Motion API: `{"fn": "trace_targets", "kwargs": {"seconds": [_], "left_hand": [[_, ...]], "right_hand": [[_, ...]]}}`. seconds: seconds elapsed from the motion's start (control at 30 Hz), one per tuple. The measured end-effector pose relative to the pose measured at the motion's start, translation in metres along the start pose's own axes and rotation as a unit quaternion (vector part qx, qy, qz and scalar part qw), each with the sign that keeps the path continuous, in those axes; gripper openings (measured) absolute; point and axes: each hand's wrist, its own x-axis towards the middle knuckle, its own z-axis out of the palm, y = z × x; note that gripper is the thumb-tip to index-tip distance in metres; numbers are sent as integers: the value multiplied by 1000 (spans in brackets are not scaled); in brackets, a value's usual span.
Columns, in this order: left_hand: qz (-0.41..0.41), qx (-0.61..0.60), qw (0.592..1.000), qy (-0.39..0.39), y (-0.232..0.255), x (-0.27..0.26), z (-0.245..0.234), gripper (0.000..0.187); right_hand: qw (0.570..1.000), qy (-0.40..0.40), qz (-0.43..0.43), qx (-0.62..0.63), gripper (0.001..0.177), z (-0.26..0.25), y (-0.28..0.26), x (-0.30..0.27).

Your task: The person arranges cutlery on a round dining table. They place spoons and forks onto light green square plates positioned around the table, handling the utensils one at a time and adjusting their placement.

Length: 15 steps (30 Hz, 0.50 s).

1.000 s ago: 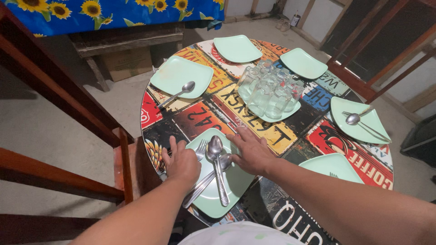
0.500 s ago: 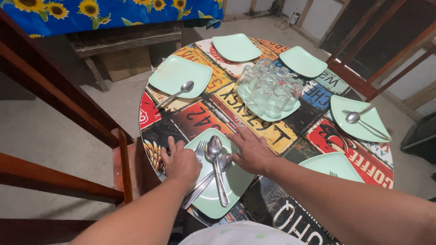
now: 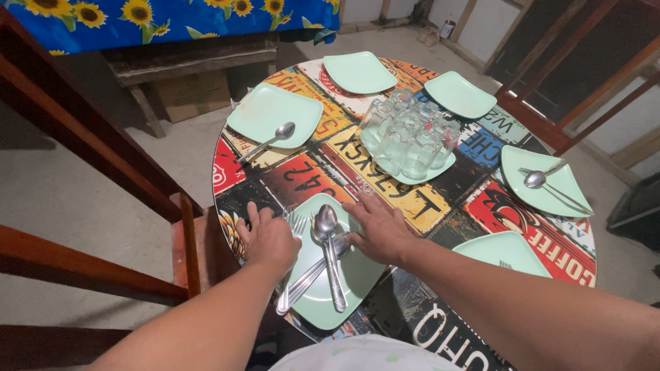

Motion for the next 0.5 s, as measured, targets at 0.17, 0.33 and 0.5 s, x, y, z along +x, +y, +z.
{"fn": "trace_targets", "kwargs": {"seconds": [0.17, 0.33, 0.5], "left_hand": [[-24, 15, 999, -17, -2, -6, -5, 35], [-21, 24, 999, -14, -1, -12, -7, 35], [-17, 34, 999, -18, -1, -16, -6, 32]], "right_hand": [[1000, -3, -2, 3, 69, 5, 2, 2], [1000, 10, -19, -7, 69, 8, 2, 4], [1000, -2, -9, -10, 68, 7, -1, 3]]}}
